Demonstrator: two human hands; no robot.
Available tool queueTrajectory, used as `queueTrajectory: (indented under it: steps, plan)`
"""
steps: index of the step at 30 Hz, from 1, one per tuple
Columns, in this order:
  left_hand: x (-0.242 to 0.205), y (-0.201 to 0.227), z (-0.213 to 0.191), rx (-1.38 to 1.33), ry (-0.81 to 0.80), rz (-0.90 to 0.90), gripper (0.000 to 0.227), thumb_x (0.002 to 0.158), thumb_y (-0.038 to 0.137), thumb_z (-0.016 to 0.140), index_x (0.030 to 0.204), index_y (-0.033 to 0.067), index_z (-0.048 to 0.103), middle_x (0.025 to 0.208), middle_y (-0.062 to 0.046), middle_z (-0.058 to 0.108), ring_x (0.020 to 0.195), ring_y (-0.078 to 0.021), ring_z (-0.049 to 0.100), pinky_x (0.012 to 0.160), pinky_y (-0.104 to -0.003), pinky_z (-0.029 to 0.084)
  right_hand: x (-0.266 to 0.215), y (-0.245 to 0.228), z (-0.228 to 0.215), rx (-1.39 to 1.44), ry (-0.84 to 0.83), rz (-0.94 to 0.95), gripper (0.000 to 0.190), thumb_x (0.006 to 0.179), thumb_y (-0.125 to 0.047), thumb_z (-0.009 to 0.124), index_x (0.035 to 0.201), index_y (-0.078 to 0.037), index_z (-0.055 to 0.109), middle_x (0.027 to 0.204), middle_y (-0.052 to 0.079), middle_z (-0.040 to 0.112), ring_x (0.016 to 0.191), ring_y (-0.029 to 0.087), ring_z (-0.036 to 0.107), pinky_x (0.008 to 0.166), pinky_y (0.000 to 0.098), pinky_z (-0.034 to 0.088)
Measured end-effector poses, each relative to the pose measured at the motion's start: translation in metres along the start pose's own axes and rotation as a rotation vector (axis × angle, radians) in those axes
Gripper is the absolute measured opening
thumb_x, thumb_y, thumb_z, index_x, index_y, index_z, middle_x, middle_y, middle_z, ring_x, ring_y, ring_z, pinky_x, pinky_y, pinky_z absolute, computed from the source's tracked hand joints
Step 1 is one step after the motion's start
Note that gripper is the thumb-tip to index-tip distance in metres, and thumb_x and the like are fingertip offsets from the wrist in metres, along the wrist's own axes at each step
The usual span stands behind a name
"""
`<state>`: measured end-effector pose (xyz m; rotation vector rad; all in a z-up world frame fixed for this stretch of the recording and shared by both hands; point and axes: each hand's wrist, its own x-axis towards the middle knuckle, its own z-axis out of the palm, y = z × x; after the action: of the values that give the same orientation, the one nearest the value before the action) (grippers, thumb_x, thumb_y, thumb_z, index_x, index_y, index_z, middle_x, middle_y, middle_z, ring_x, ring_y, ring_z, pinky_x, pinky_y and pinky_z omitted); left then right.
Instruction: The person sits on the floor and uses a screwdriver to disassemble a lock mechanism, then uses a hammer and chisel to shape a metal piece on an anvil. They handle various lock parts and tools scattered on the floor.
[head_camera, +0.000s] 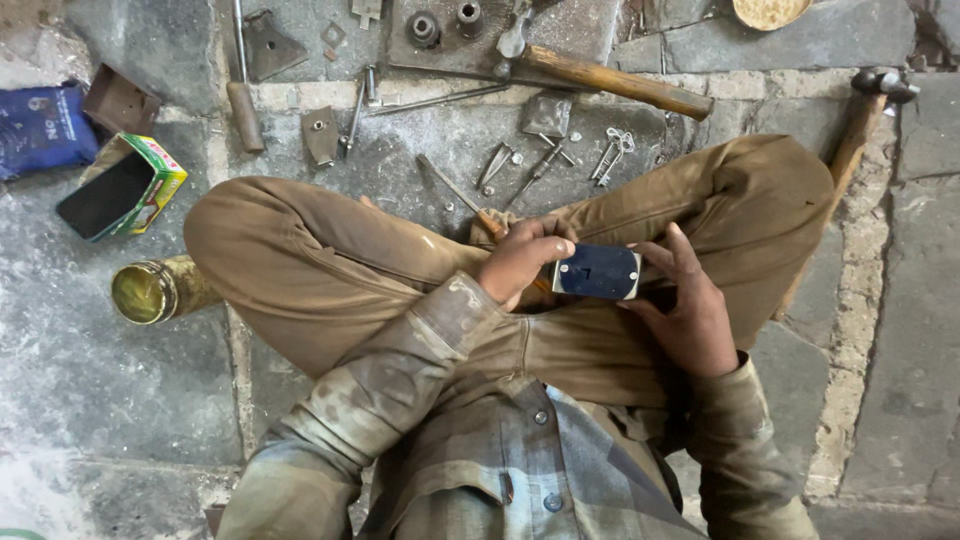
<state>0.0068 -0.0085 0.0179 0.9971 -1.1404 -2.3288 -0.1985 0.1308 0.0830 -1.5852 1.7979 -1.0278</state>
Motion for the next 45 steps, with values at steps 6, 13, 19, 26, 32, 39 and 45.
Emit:
queueTrajectory:
  steps: [6,13,19,26,32,39,45]
  plan:
    - [-0.022,0.059,0.023,1.14,-0.137,0.46,0.038,0.087,0.027,0.08,0.12,0.0115,0.068,0.107,-0.012,0.073,0.095,-0.0239,0.071,0.09,-0.039,0.053,0.008,-0.01,-0.004,0.038,-0.023,-0.079,0.107,0.07,-0.004,0.088,0.158,-0.005,0.026,0.134,0.018,0.067,0.12,0.034,0.068,0.096,0.0401,0.057]
    - [-0.067,0.156,0.012,0.949,0.015,0.32,0.052,0.089,0.03,0.076,0.136,0.0127,0.06,0.118,-0.013,0.074,0.1,-0.0213,0.075,0.088,-0.034,0.062,0.054,-0.031,0.019,0.095,0.061,-0.254,0.098,0.076,0.001,0.076,0.159,-0.007,0.024,0.135,0.033,0.056,0.11,0.037,0.066,0.08,0.043,0.059]
    - [-0.209,0.245,-0.041,1.47,0.85,0.525,0.031,0.092,0.026,0.082,0.115,0.0114,0.068,0.106,-0.009,0.075,0.093,-0.0263,0.074,0.08,-0.038,0.058,0.092,-0.009,0.093,-0.804,-0.779,0.008,0.04,0.11,-0.042,0.052,0.144,-0.022,0.055,0.118,0.015,0.069,0.092,0.033,0.073,0.071,0.0465,0.056]
    - [-0.246,0.199,-0.075,1.502,1.081,0.365,0.028,0.089,0.018,0.078,0.108,0.0066,0.059,0.095,-0.016,0.066,0.08,-0.0382,0.067,0.07,-0.049,0.053,0.053,0.014,0.133,-0.589,-0.325,-0.482,0.079,0.083,-0.018,0.063,0.158,-0.01,0.041,0.136,0.023,0.056,0.104,0.042,0.064,0.082,0.0501,0.061]
    - [-0.242,0.161,-0.086,1.516,1.194,0.234,0.033,0.089,0.024,0.076,0.113,0.0087,0.058,0.089,-0.02,0.068,0.08,-0.0443,0.066,0.066,-0.055,0.051,0.066,0.006,0.111,-0.225,-0.406,0.098,0.065,0.092,-0.022,0.06,0.156,-0.021,0.049,0.109,0.022,0.071,0.094,0.043,0.07,0.082,0.0495,0.057]
    - [-0.245,0.164,-0.092,1.373,1.177,0.348,0.031,0.09,0.024,0.076,0.112,0.0117,0.058,0.088,-0.016,0.071,0.08,-0.0412,0.069,0.068,-0.053,0.053,0.06,-0.034,0.101,-0.24,-0.331,-0.166,0.059,0.086,-0.017,0.069,0.144,-0.017,0.059,0.113,0.022,0.069,0.097,0.045,0.068,0.081,0.0518,0.057]
    - [-0.231,0.16,-0.084,1.442,1.316,0.309,0.03,0.087,0.029,0.08,0.103,0.0139,0.059,0.081,-0.012,0.071,0.072,-0.038,0.069,0.061,-0.052,0.052,0.023,-0.068,0.068,-0.011,-0.232,-0.213,0.056,0.081,-0.011,0.073,0.137,-0.014,0.066,0.114,0.017,0.071,0.085,0.033,0.07,0.073,0.042,0.057]
